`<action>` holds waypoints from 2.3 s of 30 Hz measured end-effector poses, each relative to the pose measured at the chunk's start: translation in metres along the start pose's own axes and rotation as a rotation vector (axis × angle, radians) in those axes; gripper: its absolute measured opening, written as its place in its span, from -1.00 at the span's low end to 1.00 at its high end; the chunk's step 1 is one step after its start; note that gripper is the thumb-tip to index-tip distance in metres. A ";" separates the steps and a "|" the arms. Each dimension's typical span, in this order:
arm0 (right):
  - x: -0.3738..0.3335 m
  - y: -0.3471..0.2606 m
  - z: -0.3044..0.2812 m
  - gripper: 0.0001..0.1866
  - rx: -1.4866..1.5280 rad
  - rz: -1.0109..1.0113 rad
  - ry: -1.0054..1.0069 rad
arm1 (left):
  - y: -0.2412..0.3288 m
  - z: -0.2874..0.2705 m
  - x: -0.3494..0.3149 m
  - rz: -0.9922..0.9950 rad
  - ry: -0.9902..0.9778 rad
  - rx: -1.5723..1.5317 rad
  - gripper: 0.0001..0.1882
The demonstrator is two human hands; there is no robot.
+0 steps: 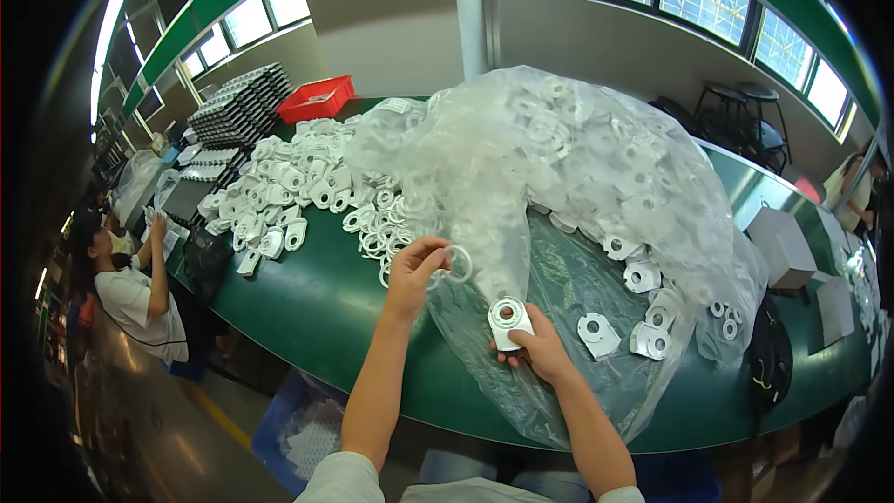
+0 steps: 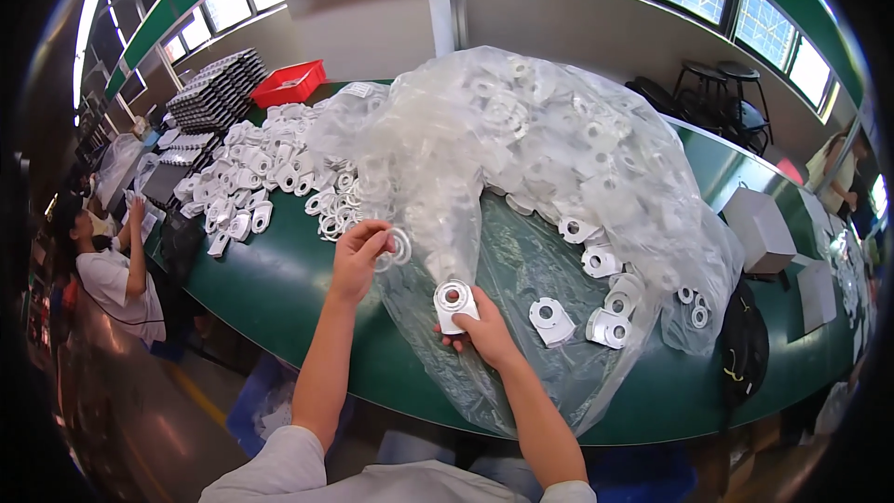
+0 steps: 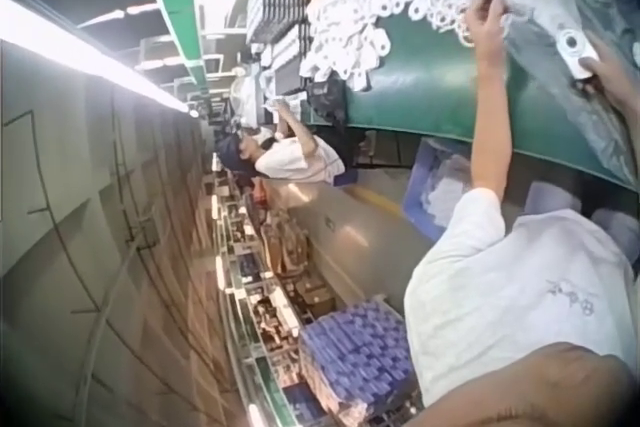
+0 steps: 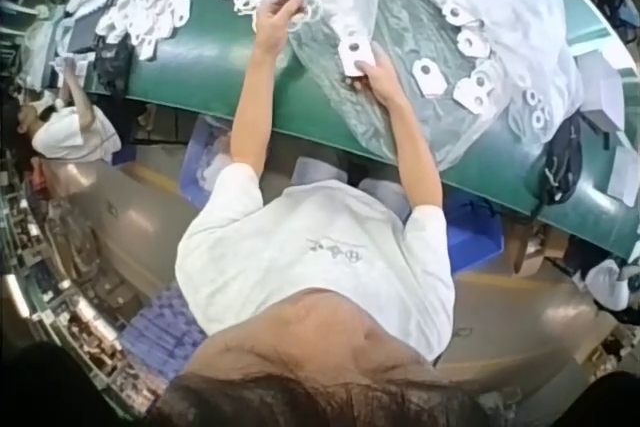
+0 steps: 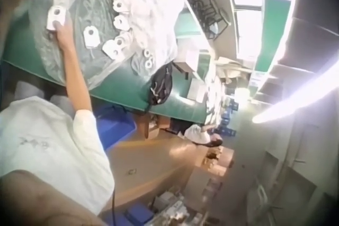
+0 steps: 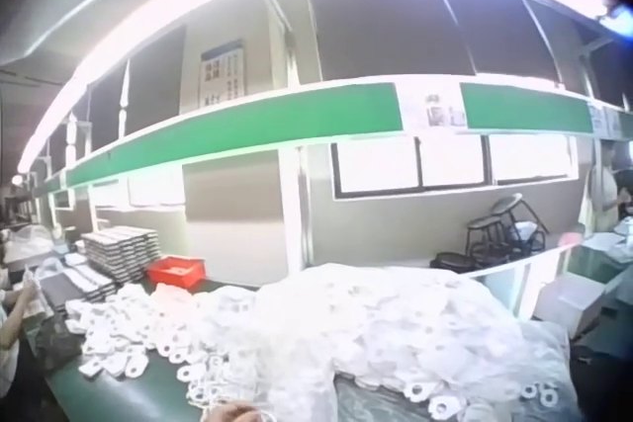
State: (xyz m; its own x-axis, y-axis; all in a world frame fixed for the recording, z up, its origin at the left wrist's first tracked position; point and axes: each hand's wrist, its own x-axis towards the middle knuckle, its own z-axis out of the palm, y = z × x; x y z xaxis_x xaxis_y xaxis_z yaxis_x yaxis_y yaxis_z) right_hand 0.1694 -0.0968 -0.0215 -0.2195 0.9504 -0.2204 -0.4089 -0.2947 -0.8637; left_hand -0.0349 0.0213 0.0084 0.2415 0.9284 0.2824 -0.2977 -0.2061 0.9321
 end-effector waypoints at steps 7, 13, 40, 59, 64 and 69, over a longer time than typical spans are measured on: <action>0.000 0.002 -0.005 -0.51 -0.014 0.006 -0.026 | 0.002 0.042 -0.010 -0.167 -0.110 0.040 -0.82; -0.001 -0.002 -0.005 -0.48 -0.034 0.011 -0.051 | -0.018 0.048 -0.019 -0.203 -0.093 0.212 -0.88; 0.000 0.006 -0.006 -0.65 -0.062 -0.066 -0.058 | -0.028 0.058 -0.028 0.233 -0.088 0.485 -0.93; 0.002 0.007 -0.007 -0.70 -0.006 -0.171 0.069 | -0.016 0.055 -0.028 0.168 -0.244 0.575 -0.87; 0.002 0.008 -0.008 -0.71 -0.072 -0.206 0.051 | -0.021 0.055 -0.027 0.176 -0.245 0.573 -0.82; 0.001 0.007 -0.008 -0.71 -0.071 -0.215 0.044 | -0.023 0.054 -0.027 0.167 -0.255 0.556 -0.80</action>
State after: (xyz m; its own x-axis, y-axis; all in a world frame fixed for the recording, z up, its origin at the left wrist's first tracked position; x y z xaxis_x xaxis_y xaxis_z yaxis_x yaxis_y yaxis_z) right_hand 0.1737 -0.0974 -0.0316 -0.0943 0.9945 -0.0463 -0.3779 -0.0788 -0.9225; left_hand 0.0157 -0.0160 -0.0086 0.4664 0.7810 0.4154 0.1569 -0.5352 0.8300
